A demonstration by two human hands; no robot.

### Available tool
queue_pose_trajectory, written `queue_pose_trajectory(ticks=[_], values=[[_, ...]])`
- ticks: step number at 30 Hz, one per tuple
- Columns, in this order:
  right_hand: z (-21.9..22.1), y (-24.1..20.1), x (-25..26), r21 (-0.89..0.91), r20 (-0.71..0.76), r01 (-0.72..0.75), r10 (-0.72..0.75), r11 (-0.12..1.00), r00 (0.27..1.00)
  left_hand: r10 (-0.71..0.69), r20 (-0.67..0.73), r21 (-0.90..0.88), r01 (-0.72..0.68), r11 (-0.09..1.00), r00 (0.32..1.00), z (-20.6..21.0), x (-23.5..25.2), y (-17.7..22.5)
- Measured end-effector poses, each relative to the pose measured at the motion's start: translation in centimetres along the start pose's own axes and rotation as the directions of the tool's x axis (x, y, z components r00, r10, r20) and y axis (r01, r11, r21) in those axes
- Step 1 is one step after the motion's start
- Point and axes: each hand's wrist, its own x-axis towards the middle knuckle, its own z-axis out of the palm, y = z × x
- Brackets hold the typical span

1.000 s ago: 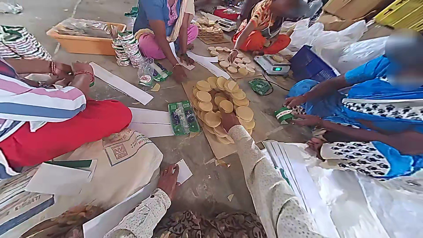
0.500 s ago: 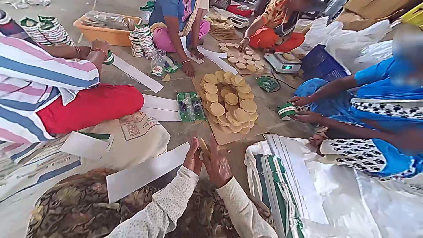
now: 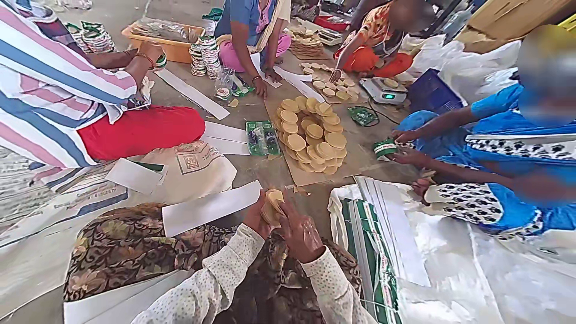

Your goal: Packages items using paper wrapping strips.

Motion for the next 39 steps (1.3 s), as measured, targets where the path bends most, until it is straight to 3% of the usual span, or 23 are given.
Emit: queue_pose_trajectory(ticks=[3,5,6,8,11,15,18,20,24,26,29,31,33,36,37,39], values=[[-0.6,-0.1,0.0,-0.083,-0.179,-0.098,0.082,0.992,0.98,-0.104,-0.266,0.052,0.122,0.991,0.959,1.9,-1.2,0.8],[-1.1,1.0,0.5,-0.061,-0.428,-0.115,0.078,0.992,0.9,-0.136,-0.348,0.078,0.173,0.982,0.928,3.1,-1.9,1.2],[-1.3,1.8,0.8,-0.016,-0.559,-0.076,0.054,0.997,0.828,-0.149,-0.347,0.065,0.182,0.981,0.926,3.2,-2.0,1.3],[-1.8,2.5,1.2,0.214,-0.632,0.01,0.131,0.977,0.764,-0.13,-0.36,0.089,0.173,0.981,0.924,2.9,-1.9,0.8],[-0.7,2.7,1.6,0.597,-0.453,0.041,0.295,0.801,0.841,-0.124,-0.348,0.076,0.159,0.984,0.929,1.9,-1.6,-0.1],[1.9,3.5,1.8,0.404,-0.177,-0.251,0.344,0.88,0.922,-0.144,-0.372,-0.059,0.131,0.99,0.917,2.0,-1.5,-0.2],[3.1,5.8,2.8,0.532,0.026,-0.323,0.366,0.783,0.93,-0.093,-0.422,-0.009,0.098,0.995,0.902,1.6,-0.7,-0.3],[3.8,7.3,3.6,0.673,0.126,-0.294,0.287,0.679,0.95,-0.057,-0.468,0.067,0.1,0.993,0.882,1.4,0.1,-0.5],[5.2,8.6,5.1,0.792,0.026,-0.126,0.173,0.597,0.985,0.065,-0.496,0.184,0.032,0.982,0.866,-0.7,3.1,-0.8],[6.9,9.6,5.7,0.738,-0.05,-0.045,0.121,0.674,0.991,0.08,-0.49,0.218,0.033,0.975,0.868,-2.0,4.2,-0.8],[8.0,10.4,6.3,0.319,0.05,-0.088,0.076,0.944,0.996,0.17,-0.416,0.47,0.051,0.881,0.893,-4.8,5.6,-2.5],[8.2,10.4,6.5,0.099,0.131,-0.074,0.061,0.992,0.99,0.179,-0.316,0.612,0.056,0.789,0.932,-6.6,6.0,-3.8],[8.8,11.1,6.2,0.176,0.046,-0.038,0.03,0.984,0.998,0.209,-0.283,0.657,0.031,0.753,0.936,-6.2,5.5,-4.0],[9.5,12.9,5.9,0.629,-0.108,0.004,0.082,0.778,0.991,0.29,-0.315,0.632,-0.028,0.774,0.904,-5.1,5.6,-3.3],[9.7,13.4,5.9,0.678,-0.129,0.021,0.091,0.735,0.988,0.283,-0.313,0.643,-0.018,0.766,0.907,-5.3,5.8,-3.2],[9.0,13.3,5.7,0.538,-0.07,-0.058,0.114,0.841,0.991,0.245,-0.288,0.68,0.018,0.733,0.926,-6.1,6.1,-3.9]])
